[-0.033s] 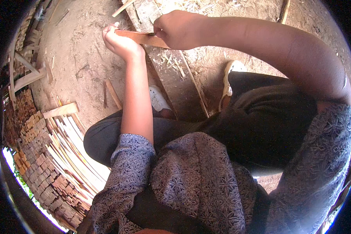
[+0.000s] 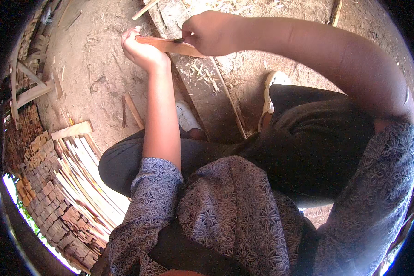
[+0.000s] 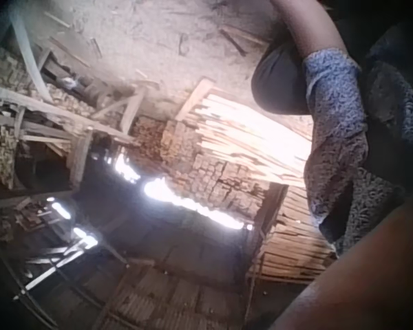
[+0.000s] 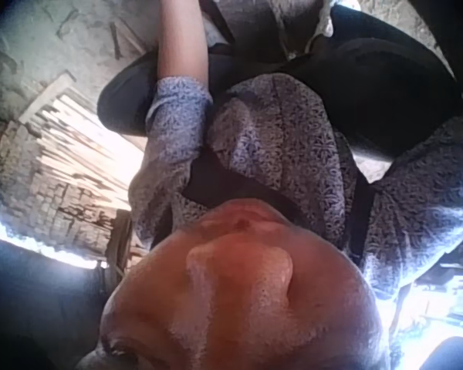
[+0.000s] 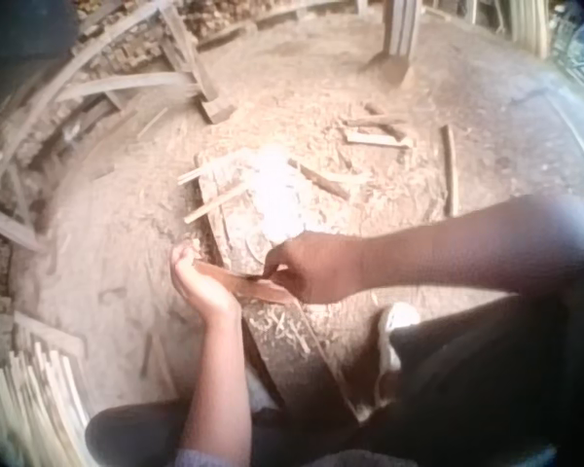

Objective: The person sits on the ground and uses a curved knife to shave and shape a small piece of wood. They repeatedly scrape the surface, rotate the wood to access different sides, and remove thin shavings.

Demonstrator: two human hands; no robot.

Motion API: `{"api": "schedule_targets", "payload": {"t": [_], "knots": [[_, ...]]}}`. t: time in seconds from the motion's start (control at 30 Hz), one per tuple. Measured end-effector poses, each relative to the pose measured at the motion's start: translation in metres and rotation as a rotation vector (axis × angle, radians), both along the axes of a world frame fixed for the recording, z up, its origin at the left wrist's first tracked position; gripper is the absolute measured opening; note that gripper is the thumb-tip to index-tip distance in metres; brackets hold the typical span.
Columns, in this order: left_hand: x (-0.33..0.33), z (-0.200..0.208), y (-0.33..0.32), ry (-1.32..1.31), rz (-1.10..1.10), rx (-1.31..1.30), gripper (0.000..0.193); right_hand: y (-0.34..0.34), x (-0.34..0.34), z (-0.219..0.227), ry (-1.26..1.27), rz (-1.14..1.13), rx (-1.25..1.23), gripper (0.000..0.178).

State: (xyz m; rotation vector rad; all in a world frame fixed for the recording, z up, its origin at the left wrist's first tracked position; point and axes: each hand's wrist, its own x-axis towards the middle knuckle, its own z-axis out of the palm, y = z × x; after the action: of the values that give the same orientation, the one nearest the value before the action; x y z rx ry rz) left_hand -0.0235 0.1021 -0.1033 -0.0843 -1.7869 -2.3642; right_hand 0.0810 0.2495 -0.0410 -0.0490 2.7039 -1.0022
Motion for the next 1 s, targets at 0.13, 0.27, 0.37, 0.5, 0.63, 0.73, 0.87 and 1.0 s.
{"api": "schedule_targets", "payload": {"t": [0.13,0.27,0.37,0.5,0.63,0.73,0.87,1.0], "knots": [[-0.022,-0.011,-0.013,0.114,-0.196,0.050,0.019,0.021,-0.015,0.012,-0.123,0.077,-0.133,0.026],[-0.033,-0.012,-0.008,0.099,-0.294,0.115,0.019,0.043,-0.027,-0.012,-0.145,0.114,-0.248,0.029],[-0.032,-0.007,-0.011,0.042,-0.370,0.178,0.016,0.057,-0.038,0.006,-0.298,0.186,-0.348,0.032],[-0.047,-0.022,-0.016,0.105,-0.392,0.056,0.032,0.048,-0.033,-0.023,-0.204,0.085,-0.300,0.030],[-0.030,-0.041,-0.015,-0.033,-0.101,-0.166,0.077,0.026,-0.019,-0.026,-0.037,0.037,-0.145,0.030],[0.008,-0.099,-0.011,-0.006,0.097,-0.351,0.068,0.024,-0.014,-0.028,-0.082,-0.098,-0.235,0.030],[0.055,-0.137,-0.010,-0.043,-0.181,-0.554,0.070,0.024,-0.019,-0.030,0.026,-0.131,-0.217,0.033],[0.050,-0.117,-0.004,-0.107,-0.166,-0.919,0.080,0.017,-0.029,-0.046,0.084,-0.186,-0.191,0.032]]}}
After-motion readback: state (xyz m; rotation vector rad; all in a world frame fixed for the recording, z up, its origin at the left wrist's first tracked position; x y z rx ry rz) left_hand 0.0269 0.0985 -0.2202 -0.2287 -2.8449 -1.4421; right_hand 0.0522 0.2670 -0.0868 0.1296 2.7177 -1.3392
